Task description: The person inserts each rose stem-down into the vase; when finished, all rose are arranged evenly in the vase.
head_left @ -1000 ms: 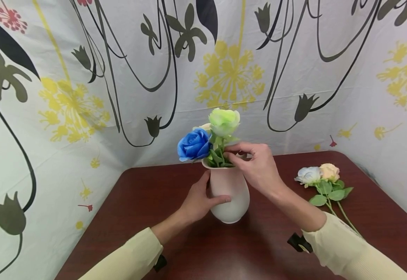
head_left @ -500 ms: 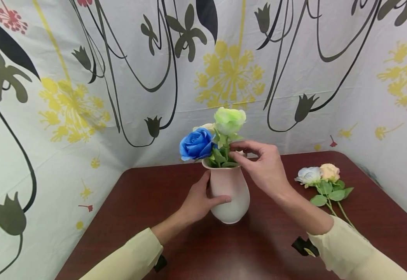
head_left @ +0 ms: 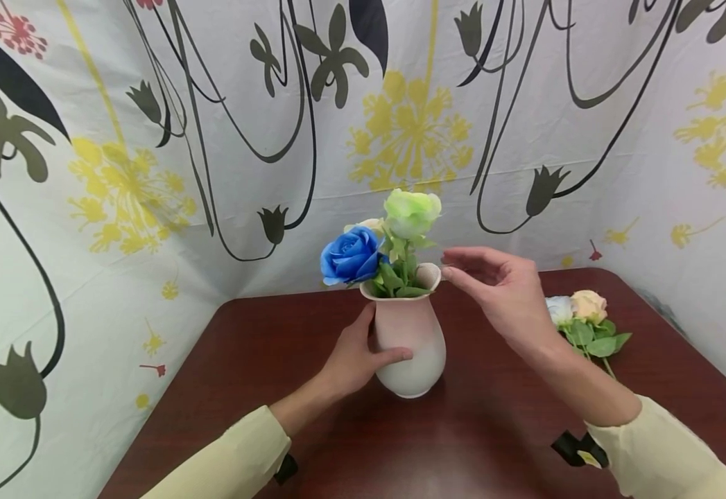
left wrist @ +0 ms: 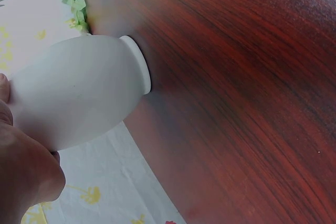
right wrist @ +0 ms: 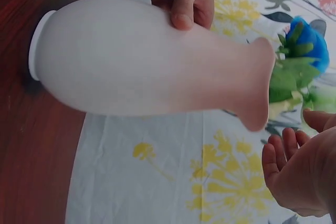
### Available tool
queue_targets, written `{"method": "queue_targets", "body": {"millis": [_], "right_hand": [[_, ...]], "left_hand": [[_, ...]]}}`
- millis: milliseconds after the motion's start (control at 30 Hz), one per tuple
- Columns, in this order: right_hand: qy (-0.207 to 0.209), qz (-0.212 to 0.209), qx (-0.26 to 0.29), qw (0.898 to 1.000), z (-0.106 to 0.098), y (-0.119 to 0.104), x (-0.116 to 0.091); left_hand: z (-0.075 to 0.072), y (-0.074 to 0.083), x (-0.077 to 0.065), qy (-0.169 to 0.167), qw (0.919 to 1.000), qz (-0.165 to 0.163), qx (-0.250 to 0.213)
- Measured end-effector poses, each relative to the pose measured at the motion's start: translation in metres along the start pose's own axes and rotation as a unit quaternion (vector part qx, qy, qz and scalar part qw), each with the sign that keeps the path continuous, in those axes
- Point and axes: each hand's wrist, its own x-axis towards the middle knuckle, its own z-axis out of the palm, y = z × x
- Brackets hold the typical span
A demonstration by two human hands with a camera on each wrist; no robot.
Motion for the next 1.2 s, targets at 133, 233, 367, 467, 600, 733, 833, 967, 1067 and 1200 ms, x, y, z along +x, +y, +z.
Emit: {"method": "queue_targets", "body": {"millis": [133,233,367,467,600,733,833,967,1067,1200], "right_hand": [[0.002,0.029,0.02,0.999,-0.016,0.01,-0.004],[0.0,0.047,0.045,0.998,-0.031,0.019,-0.007],[-0.005,0.073,0.1,0.992,-0.053,0.031,-0.011],[-0.004,0.094,0.144,0.985,-0.068,0.039,-0.014],[-0.001,0.114,0.18,0.977,-0.085,0.052,-0.018],[0.007,0.132,0.182,0.974,-0.099,0.067,-0.024],[0.002,0.142,0.191,0.971,-0.11,0.079,-0.03],[-0.004,0.161,0.212,0.964,-0.125,0.096,-0.035],[0.002,0.18,0.218,0.959,-0.136,0.107,-0.038],[0.01,0.209,0.17,0.963,-0.15,0.126,-0.042]], "left_hand": [[0.0,-0.001,0.0,0.0,1.0,-0.001,0.0],[0.001,-0.002,0.001,-0.001,1.0,-0.001,0.0],[0.001,-0.002,0.001,-0.001,1.0,0.0,-0.001],[0.0,-0.002,0.002,-0.001,1.0,0.0,0.0],[-0.001,-0.001,0.001,-0.001,1.0,-0.002,-0.002],[-0.001,-0.002,0.001,-0.001,1.0,-0.003,-0.004],[-0.001,-0.003,0.002,-0.002,1.0,-0.002,-0.004],[0.0,-0.003,0.002,-0.002,1.0,-0.002,-0.004],[0.0,-0.004,0.002,-0.001,1.0,-0.003,-0.002],[0.0,-0.004,0.002,-0.001,1.0,-0.003,0.0]]}}
